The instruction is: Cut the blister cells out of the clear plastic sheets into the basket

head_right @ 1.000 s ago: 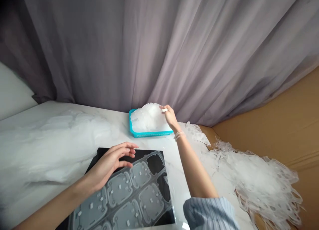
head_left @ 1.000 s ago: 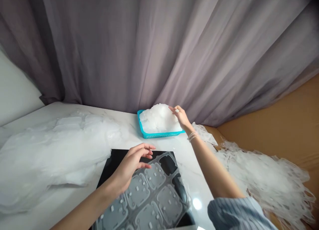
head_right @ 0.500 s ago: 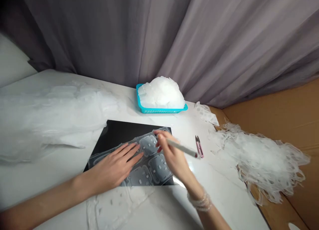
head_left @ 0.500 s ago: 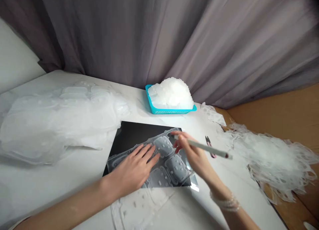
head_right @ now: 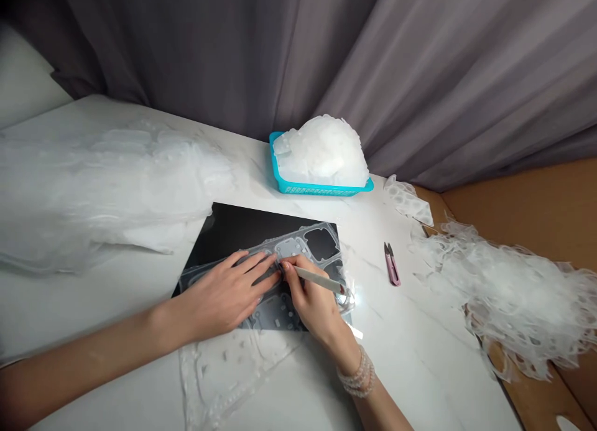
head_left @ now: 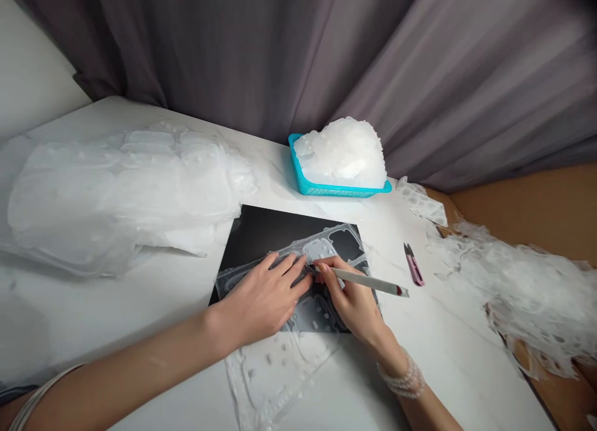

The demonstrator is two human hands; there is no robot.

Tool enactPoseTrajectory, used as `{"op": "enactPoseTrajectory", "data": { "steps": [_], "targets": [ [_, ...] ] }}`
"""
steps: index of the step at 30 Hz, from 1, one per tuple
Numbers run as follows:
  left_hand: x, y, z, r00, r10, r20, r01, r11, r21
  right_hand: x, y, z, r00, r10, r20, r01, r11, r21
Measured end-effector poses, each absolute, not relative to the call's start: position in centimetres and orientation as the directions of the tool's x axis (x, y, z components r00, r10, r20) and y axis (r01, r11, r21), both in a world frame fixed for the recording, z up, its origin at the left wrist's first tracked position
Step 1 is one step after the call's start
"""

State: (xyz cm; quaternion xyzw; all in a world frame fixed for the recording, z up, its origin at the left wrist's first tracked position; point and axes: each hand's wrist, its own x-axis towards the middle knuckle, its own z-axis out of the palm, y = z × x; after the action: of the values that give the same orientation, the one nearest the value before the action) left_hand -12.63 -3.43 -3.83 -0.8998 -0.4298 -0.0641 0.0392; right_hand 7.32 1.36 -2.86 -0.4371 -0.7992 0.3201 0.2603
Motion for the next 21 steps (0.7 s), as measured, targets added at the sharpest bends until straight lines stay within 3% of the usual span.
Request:
{"op": "enactPoseTrajectory", "data": {
  "steps": [7,16,21],
  "targets": [
    [-12.6,-3.5,-3.8,0.633,0.762,0.133,0.773,-0.631,-0.061,6.4,1.6,-2.8,-0.515,0.835,0.192,0.561,0.498,-0.661],
    [-12.7,-3.4,-3.6,0.651,0.752,0.102,0.759,-0.645,-0.088,6.6,0.4,-2.3,-0.522,0.843,0.13,0.635,0.485,-0.602],
    [-12.6,-3.5,-3.8,0.648,0.754,0.109,0.762,-0.643,-0.078,6.5,0.2,-3.6,-0.53,0.811,0.248,0.617,0.569,-0.544]
  ]
}}
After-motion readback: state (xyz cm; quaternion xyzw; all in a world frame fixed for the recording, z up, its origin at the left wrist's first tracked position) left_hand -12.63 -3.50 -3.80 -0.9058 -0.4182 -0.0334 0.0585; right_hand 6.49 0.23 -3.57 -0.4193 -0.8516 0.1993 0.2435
